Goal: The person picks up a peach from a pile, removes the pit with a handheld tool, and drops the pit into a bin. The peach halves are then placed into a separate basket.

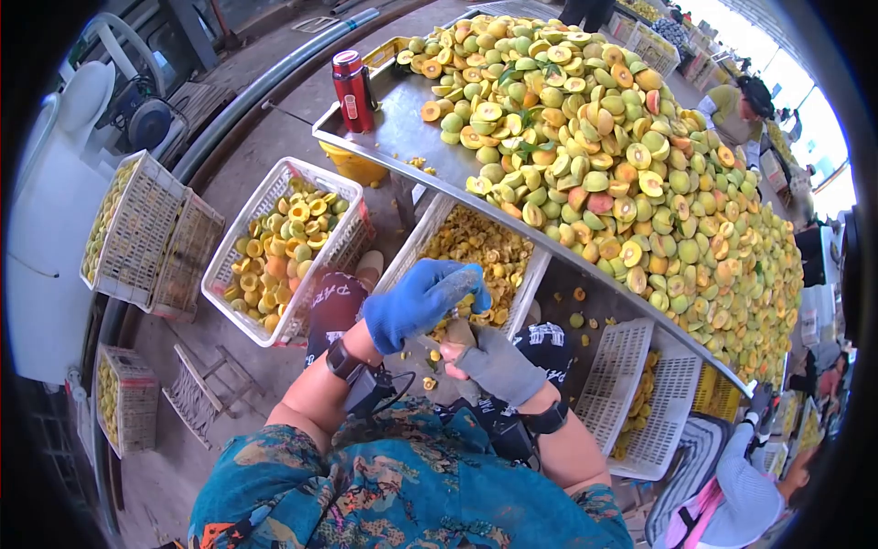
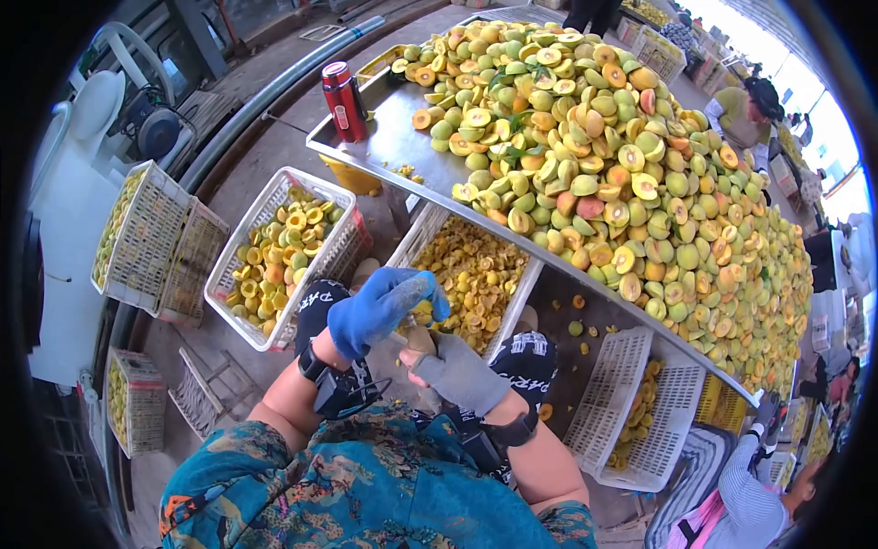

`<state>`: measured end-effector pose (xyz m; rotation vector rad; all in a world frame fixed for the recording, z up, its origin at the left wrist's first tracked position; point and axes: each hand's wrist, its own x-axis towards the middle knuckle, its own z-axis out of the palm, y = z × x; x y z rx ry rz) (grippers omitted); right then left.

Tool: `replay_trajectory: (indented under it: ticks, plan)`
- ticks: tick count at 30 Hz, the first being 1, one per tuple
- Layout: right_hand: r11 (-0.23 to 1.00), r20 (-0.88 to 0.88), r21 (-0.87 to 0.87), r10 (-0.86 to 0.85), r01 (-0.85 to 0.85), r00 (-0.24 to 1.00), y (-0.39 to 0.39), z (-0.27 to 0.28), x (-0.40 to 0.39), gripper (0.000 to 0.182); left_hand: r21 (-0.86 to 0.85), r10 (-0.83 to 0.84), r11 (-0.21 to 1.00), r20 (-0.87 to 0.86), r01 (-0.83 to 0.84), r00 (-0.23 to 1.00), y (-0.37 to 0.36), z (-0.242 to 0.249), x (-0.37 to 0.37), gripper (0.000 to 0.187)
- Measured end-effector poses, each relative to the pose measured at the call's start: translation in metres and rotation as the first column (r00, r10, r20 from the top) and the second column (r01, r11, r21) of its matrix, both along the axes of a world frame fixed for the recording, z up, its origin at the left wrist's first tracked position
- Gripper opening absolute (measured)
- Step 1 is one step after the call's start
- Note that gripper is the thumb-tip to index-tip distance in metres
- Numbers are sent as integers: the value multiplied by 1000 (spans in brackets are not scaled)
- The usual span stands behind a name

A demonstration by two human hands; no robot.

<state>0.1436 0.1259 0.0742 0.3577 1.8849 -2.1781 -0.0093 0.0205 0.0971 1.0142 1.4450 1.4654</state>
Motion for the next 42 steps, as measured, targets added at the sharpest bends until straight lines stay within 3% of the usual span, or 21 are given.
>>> replay_trajectory:
  ticks: [4, 8, 10, 12, 13, 14, 15, 17, 20, 21, 22, 24, 26, 28, 34, 36, 37, 38, 39, 40, 42]
  plan:
    - [939, 84, -336, -53, 78, 995, -1, 1, 1, 22, 73, -14, 997, 95, 8, 995, 9, -11, 2, 42]
    - [626, 136, -780, 149, 13, 979, 5, -23, 6, 24, 16, 4, 1000, 106, -6, 994, 23, 0, 11, 40]
    - [202, -106, -970, 141, -134, 984, 6, -53, 5, 24, 76, -32, 997, 158, 20, 987, 33, -14, 15, 38]
    - [252, -139, -953, 125, -168, 982, 11, -54, 0, 25, 61, 75, 983, 736, -176, 673, 41, -29, 24, 37]
    - [301, -172, -933, 106, -197, 979, 13, -54, -2, 27, 108, -9, 982, 849, -157, 528, 42, -43, 20, 38]
    - [351, -206, -909, 89, -224, 975, 15, -52, -5, 30, 106, -12, 983, 849, -149, 528, 43, -57, 16, 38]
    - [603, -135, -790, 7, -112, 991, 21, -45, -2, 33, 120, 53, 959, 811, -255, 582, 41, -70, 11, 37]
    - [678, -16, -729, -150, 91, 989, 22, -44, -8, 34, 58, 292, 873, 734, -484, 614, 36, -70, 5, 35]
    - [678, 179, -611, -386, 410, 905, 14, -38, -25, 38, 163, 314, 815, 682, -556, 660, 28, -75, -4, 36]
    - [748, 211, -445, -446, 492, 870, 11, -32, -31, 40, 302, 449, 860, -64, -412, 891, 19, -76, 0, 38]
    - [787, 229, -263, -511, 558, 829, 9, -28, -35, 42, 300, 448, 861, -65, -411, 892, 18, -73, 5, 38]
    - [810, 143, -220, -524, 543, 840, 12, -43, -42, 39, 93, 372, 893, 399, -440, 838, 20, -71, 14, 42]
    - [796, 7, -108, -598, 595, 801, 18, -46, -45, 35, 119, 377, 906, 206, -406, 903, 10, -62, 10, 45]
    - [810, -28, -56, -586, 584, 810, 23, -46, -42, 31, -67, 255, 967, 275, -246, 927, -3, -38, 5, 49]
    - [901, 37, -146, -408, 409, 912, 23, -50, -42, 35, -140, 98, 990, 454, -38, 885, -9, -54, -16, 55]
    - [855, 11, -205, -484, 476, 875, 20, -61, -49, 33, 52, 90, 994, 161, -99, 983, -7, -55, -16, 52]
    - [802, 69, -172, -569, 572, 819, 21, -63, -50, 33, -172, 243, 967, 417, -187, 876, -5, -54, -21, 40]
    - [740, 130, -131, -647, 660, 751, 21, -67, -49, 33, -178, 237, 968, 414, -177, 879, -1, -55, -24, 40]
    - [717, 175, -141, -660, 682, 730, 25, -72, -47, 34, 0, 377, 925, -144, -381, 915, 5, -58, -25, 34]
    - [714, 178, -142, -663, 686, 727, 27, -77, -45, 34, 264, 500, 859, -616, -438, 609, 11, -61, -30, 28]
    - [745, 130, -107, -646, 658, 752, 29, -82, -44, 34, 182, 399, 887, -764, -425, 506, 11, -75, -49, 25]
